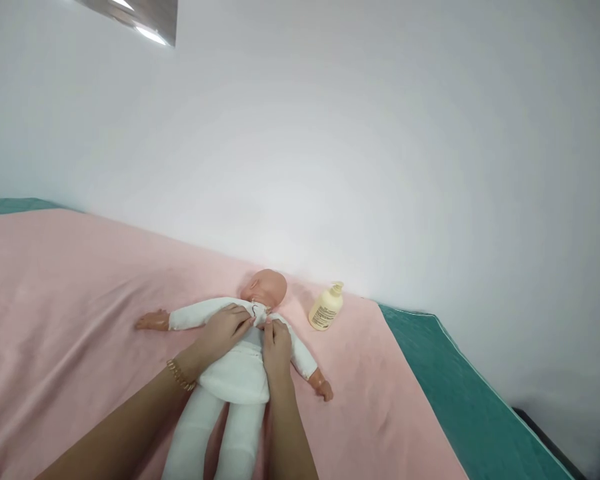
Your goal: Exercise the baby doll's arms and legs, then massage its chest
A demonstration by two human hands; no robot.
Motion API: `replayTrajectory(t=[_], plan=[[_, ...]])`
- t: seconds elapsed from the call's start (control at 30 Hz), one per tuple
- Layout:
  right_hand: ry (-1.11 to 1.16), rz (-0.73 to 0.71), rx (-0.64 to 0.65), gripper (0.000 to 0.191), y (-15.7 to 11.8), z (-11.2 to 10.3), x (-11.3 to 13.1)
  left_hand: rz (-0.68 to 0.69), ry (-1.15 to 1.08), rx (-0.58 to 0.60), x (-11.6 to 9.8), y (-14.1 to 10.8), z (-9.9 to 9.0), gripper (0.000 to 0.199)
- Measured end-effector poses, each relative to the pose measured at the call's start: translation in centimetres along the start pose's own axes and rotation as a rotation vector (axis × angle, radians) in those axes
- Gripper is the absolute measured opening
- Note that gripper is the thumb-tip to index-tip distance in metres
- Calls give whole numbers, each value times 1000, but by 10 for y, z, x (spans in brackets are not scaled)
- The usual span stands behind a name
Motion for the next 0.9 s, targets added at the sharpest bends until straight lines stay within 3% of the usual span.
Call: replayTrajectory(t=[0.17, 0.4, 0.77, 0.9], plan=[[37, -72, -49, 41, -4, -7, 7, 38, -6, -94, 0, -1, -7, 31], [-19, -67, -8, 44, 0, -1, 7, -19, 24, 24, 10, 1, 4, 29], [-23, -103, -31, 44, -5, -6, 14, 9, -38, -82, 7, -3, -4, 27], [-37, -105, -6, 40, -2, 0, 11, -1, -40, -56, 6, -3, 0, 28]])
Point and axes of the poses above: each hand's wrist, its own y-axis towards the middle knuckle, its own z-axis out of the palm, x = y × z, the point moved 7 cm from there along y, towards the middle knuckle, and after that the axes turned 2 degrees about -y, right-handed, at the moved point
